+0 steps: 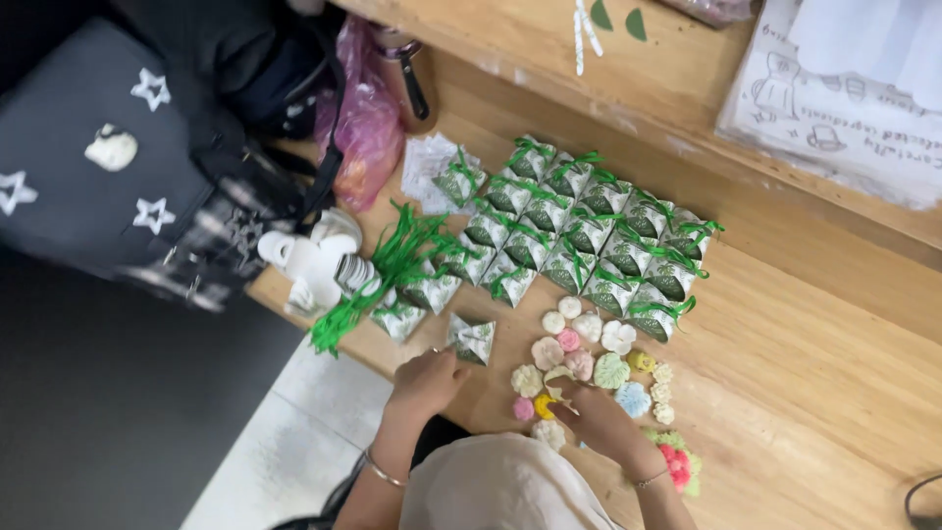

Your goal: Assembling flower-shaped favors into small decorative boxes.

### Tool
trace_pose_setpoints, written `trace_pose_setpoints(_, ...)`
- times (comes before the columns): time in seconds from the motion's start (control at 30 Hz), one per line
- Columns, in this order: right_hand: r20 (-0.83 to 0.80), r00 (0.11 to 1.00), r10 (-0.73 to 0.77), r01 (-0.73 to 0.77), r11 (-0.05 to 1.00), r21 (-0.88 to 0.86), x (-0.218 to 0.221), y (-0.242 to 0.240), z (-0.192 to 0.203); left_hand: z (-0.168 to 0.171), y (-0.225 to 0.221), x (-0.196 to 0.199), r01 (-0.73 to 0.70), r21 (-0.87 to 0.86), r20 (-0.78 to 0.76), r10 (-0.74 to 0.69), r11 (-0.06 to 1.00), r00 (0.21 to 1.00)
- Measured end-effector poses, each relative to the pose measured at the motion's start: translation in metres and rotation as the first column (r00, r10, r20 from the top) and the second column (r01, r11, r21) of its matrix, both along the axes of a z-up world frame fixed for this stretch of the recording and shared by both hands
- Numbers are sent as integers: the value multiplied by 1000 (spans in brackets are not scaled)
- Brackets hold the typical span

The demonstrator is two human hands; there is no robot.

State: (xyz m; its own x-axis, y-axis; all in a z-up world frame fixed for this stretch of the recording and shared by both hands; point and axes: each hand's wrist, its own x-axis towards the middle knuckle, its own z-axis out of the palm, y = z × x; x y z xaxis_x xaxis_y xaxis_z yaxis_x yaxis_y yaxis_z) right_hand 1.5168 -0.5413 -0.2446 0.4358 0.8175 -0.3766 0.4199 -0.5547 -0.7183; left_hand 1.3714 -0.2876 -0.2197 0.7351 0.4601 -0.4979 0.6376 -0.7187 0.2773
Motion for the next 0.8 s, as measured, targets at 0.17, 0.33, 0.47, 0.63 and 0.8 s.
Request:
trace_pose_setpoints(0.17,5,938,-346,346,937,-49,-7,36,-35,4,57,35,396,-72,-25,-398,915,917)
trace_pose_setpoints(0.33,-37,856,-516,501,843,-194,-52,107,-1,-8,96,36,564,-197,189,-534,802,824)
trace_pose_setpoints(0.47,39,819,-572,563,789,-247,-78,159,-9,-36,110,42,610,-284,172,-587,739,791)
trace_pose_setpoints(0.63,180,752,-634,659,724,-203,-89,202,-15,-36,134,46,681,-377,141,-687,628,712)
trace_pose_setpoints(0.8,273,708,-651,705,675,-220,-81,207,-25,-51,147,47,690,-428,280,-641,583,715)
